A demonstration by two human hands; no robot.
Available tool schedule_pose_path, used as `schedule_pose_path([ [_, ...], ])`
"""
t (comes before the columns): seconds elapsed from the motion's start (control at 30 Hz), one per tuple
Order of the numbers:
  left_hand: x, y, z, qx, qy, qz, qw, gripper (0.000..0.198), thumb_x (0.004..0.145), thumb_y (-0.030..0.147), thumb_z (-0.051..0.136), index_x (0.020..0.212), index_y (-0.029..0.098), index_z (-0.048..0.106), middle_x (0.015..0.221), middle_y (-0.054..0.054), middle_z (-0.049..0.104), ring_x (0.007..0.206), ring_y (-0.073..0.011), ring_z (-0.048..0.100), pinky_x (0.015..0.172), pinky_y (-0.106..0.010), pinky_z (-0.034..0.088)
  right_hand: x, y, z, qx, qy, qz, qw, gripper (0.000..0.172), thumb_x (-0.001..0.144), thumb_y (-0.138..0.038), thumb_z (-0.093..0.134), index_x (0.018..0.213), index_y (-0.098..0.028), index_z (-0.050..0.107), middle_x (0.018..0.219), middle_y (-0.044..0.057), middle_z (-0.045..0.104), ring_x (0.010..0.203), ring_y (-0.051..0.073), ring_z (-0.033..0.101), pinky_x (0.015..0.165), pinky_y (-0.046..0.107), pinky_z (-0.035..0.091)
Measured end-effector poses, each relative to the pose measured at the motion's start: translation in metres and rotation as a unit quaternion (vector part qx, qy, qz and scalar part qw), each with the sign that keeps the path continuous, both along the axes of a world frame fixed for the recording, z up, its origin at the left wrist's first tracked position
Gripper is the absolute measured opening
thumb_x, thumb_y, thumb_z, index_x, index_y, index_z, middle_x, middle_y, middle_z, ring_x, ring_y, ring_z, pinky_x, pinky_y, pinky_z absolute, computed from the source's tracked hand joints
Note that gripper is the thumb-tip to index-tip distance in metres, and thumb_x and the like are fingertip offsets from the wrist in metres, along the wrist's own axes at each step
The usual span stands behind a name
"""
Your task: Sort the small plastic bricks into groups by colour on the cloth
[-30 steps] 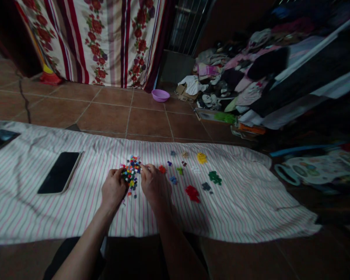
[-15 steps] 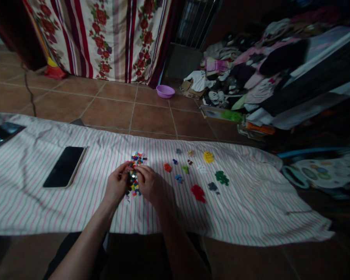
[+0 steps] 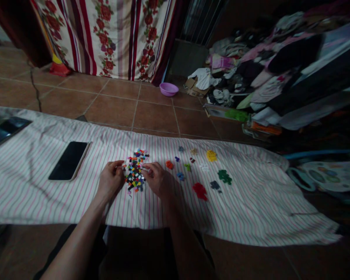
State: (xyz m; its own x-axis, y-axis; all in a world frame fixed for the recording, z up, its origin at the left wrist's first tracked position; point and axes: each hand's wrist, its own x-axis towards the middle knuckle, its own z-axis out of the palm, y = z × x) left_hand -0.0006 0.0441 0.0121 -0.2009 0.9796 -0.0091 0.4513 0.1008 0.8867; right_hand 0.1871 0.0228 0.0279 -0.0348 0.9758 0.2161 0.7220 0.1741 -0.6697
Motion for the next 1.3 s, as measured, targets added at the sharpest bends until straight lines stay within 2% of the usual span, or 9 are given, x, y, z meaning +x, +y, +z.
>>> schedule_pose_path([
  [0.1,-0.008,-0.006,0.003,-0.003,0.058,-0.076,0.995,0.041,0.081,0.044,0.051,0.105,0.016,0.069,0.097,-0.009,0.064,0.077,-0.0186,0.064,0.075,-0.036,0.054,0.005,-0.001,0.001,-0.030,-0.038,0.007,0.999,0.024,0.087,-0.033,0.067,0.109,-0.023,0.071,0.097,0.003,0.070,0.075,0.013,0.066,0.071,0.023,0.050],
  [0.2,-0.011,-0.011,0.000,0.020,0.098,-0.159,0.982,0.053,0.076,0.047,0.063,0.121,0.019,0.062,0.102,-0.008,0.061,0.082,-0.0193,0.064,0.079,-0.037,0.055,0.007,-0.002,0.000,-0.045,-0.050,0.060,0.996,0.040,0.085,-0.036,0.070,0.122,-0.023,0.066,0.106,0.005,0.069,0.079,0.014,0.065,0.075,0.026,0.051],
  [0.3,-0.006,-0.011,-0.002,0.038,0.153,-0.235,0.959,0.062,0.070,0.034,0.072,0.129,0.022,0.056,0.118,-0.010,0.056,0.091,-0.0201,0.064,0.084,-0.037,0.054,0.005,-0.002,-0.001,-0.043,-0.062,0.102,0.992,0.047,0.085,-0.035,0.070,0.129,-0.023,0.061,0.115,0.007,0.066,0.082,0.014,0.065,0.080,0.029,0.052],
  [0.53,0.007,0.005,0.015,-0.019,0.273,-0.270,0.923,0.035,0.079,0.026,0.062,0.114,0.021,0.060,0.112,-0.009,0.056,0.092,-0.0211,0.065,0.079,-0.033,0.052,-0.001,0.002,-0.010,-0.046,-0.020,0.075,0.996,0.037,0.084,-0.019,0.065,0.121,-0.023,0.067,0.108,0.005,0.068,0.080,0.013,0.064,0.080,0.027,0.053],
  [0.63,0.005,0.010,0.021,-0.023,0.227,-0.286,0.931,0.023,0.078,0.023,0.060,0.101,0.024,0.062,0.101,-0.003,0.061,0.083,-0.0172,0.064,0.075,-0.029,0.049,0.001,0.005,-0.011,-0.059,0.027,0.067,0.996,0.030,0.086,-0.021,0.062,0.115,-0.024,0.070,0.103,0.003,0.070,0.078,0.012,0.065,0.077,0.025,0.054],
  [0.7,0.003,0.012,0.021,-0.044,0.171,-0.275,0.945,0.014,0.080,0.022,0.053,0.091,0.025,0.062,0.083,0.000,0.061,0.074,-0.0152,0.062,0.069,-0.026,0.047,0.003,0.008,-0.012,-0.072,0.058,0.066,0.993,0.025,0.088,-0.024,0.061,0.110,-0.023,0.072,0.103,0.003,0.072,0.083,0.013,0.068,0.079,0.026,0.055],
  [0.83,-0.002,0.015,0.020,-0.060,0.072,-0.257,0.962,0.014,0.079,0.028,0.052,0.085,0.024,0.063,0.062,0.003,0.056,0.059,-0.0146,0.056,0.059,-0.025,0.042,0.006,0.014,-0.020,-0.095,0.135,0.067,0.984,0.023,0.088,-0.024,0.060,0.106,-0.022,0.073,0.104,0.005,0.075,0.092,0.017,0.071,0.085,0.031,0.057],
  [1.07,-0.005,0.014,0.021,-0.077,-0.077,-0.227,0.968,0.021,0.075,0.036,0.053,0.085,0.021,0.065,0.055,0.004,0.051,0.049,-0.0115,0.045,0.048,-0.023,0.035,0.013,0.011,-0.034,-0.106,0.225,0.074,0.966,0.034,0.093,-0.019,0.045,0.114,-0.024,0.071,0.107,0.005,0.076,0.087,0.016,0.074,0.081,0.032,0.061],
  [1.3,-0.001,0.013,0.017,-0.078,-0.104,-0.233,0.964,0.027,0.077,0.036,0.051,0.091,0.020,0.066,0.052,0.006,0.047,0.045,-0.0107,0.041,0.046,-0.023,0.032,0.003,0.014,-0.028,-0.065,0.229,0.096,0.966,0.037,0.088,-0.014,0.044,0.109,-0.025,0.073,0.115,0.002,0.074,0.100,0.016,0.071,0.089,0.032,0.059],
])
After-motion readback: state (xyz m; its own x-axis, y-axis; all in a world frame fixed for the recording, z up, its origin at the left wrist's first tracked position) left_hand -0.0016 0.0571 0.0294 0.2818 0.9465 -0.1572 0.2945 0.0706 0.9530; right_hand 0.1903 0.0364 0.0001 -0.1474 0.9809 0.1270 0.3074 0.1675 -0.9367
